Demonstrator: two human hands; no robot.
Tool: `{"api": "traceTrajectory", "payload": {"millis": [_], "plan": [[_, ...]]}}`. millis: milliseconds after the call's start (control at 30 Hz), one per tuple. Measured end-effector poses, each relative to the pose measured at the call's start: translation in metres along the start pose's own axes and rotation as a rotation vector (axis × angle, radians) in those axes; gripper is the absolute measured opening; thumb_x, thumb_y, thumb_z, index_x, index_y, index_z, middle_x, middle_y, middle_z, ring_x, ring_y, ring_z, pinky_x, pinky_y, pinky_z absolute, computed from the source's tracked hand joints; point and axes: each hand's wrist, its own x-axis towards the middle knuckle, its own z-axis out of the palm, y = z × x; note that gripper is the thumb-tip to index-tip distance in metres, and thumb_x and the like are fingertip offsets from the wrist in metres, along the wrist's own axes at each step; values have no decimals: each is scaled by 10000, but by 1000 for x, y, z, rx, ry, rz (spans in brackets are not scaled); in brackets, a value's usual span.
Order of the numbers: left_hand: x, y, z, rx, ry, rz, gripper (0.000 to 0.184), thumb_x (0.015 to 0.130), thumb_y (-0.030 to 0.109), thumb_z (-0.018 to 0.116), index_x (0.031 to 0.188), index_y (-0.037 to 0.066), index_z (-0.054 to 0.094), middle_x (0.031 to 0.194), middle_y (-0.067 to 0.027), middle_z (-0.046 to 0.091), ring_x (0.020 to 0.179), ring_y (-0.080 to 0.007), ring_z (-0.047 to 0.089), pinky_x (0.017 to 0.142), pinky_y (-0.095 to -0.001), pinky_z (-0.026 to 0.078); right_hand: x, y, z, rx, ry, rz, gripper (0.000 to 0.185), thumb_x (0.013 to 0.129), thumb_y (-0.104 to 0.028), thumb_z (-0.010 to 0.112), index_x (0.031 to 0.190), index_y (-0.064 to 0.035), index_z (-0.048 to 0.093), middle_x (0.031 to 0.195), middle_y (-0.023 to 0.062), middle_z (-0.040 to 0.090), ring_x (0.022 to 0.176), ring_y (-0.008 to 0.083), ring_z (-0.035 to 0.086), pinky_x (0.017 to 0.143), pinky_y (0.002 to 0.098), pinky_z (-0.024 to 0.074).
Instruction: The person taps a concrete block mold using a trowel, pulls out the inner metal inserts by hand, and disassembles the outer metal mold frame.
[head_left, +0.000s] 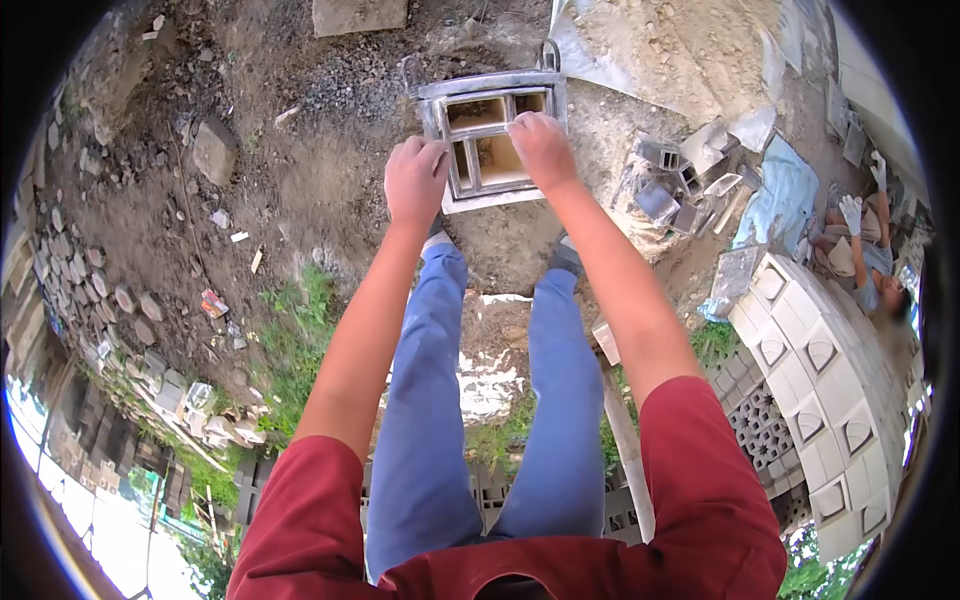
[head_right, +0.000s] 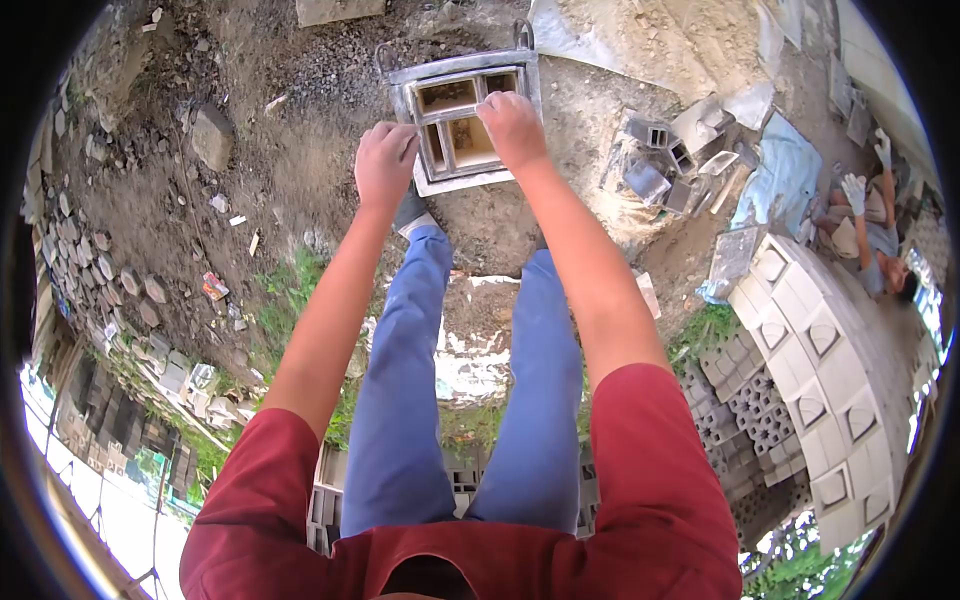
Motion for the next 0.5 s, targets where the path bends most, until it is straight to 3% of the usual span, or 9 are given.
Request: {"api": "traceTrajectory", "payload": {"millis": [300,500], "plan": [[10,10,23,221,36,233,137,812,161,739,948,177,737,967,27,666,964,-218,606,849,-400,463,6,18,2,-5,-103,-100,124,840,-86,635,960,-113,649,919,66,586,911,264,623,776,396,538],[16,6,27,375,-86,260,191,839,168,671,1009,217,744,1036,56,669,980,-179,597,860,-369,445,2,22,-5,25,-186,-141,135,851,-84,625,982,-107,652,932,69,582,930,259,620,771,392,546]]}}
